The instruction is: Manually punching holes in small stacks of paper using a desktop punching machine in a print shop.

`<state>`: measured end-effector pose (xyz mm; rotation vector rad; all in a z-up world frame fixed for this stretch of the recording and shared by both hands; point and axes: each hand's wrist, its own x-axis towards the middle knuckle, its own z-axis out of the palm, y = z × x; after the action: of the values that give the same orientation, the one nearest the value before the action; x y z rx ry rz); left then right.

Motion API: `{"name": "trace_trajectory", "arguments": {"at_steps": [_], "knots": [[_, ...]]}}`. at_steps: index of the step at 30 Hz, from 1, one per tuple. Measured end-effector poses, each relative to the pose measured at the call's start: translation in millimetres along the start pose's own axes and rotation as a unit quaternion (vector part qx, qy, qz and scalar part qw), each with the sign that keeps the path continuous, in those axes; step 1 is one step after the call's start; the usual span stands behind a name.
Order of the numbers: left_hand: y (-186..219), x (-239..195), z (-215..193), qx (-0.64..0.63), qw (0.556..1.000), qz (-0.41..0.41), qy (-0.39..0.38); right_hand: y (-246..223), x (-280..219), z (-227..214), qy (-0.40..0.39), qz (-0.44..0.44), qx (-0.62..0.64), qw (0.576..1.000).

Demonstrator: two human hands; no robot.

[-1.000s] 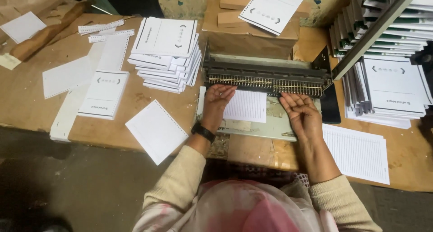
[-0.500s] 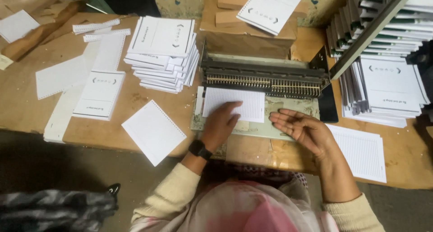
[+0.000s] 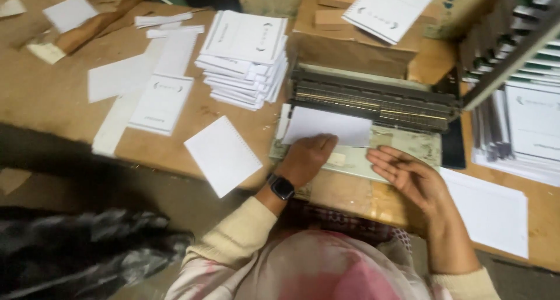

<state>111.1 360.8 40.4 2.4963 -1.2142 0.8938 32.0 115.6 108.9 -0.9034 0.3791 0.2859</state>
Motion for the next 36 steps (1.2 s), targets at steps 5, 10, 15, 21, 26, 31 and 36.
{"name": "trace_trajectory", "arguments": {"at_steps": [5, 10, 15, 21, 26, 31, 36], "knots": [[-8.2, -21.8, -95.3, -0.282, 0.929, -0.204, 0.128, -10.4, -14.5, 17.9, 0.035, 0.011, -0.076, 0.996], [-78.3, -102.9, -97.2, -0.393, 0.656, -0.568, 0.303, -15.9, -23.2, 37.2, 0.044, 0.023, -0.110, 0.993], [-116.5, -166.7, -87.9, -0.343, 0.581, -0.694, 0.251, -14.8, -21.6, 36.3, 0.044, 0.019, -0.118, 0.992], [-115.4, -173.8, -75.8, -0.326, 0.529, -0.743, 0.249, -14.0, -21.7, 35.2, 0.042, 0.015, -0.128, 0.991], [-120.8, -188.3, -62.2, -0.315, 0.591, -0.693, 0.267, -15.2, -25.4, 40.7, 0.050, 0.025, -0.130, 0.990], [-113.5, -171.7, -86.9, -0.282, 0.612, -0.707, 0.213, -13.5, -24.4, 37.4, 0.046, 0.014, -0.122, 0.991], [-103.2, -167.9, -113.2, -0.209, 0.645, -0.723, 0.132, -8.0, -22.4, 28.5, 0.049, 0.007, -0.118, 0.992]]}}
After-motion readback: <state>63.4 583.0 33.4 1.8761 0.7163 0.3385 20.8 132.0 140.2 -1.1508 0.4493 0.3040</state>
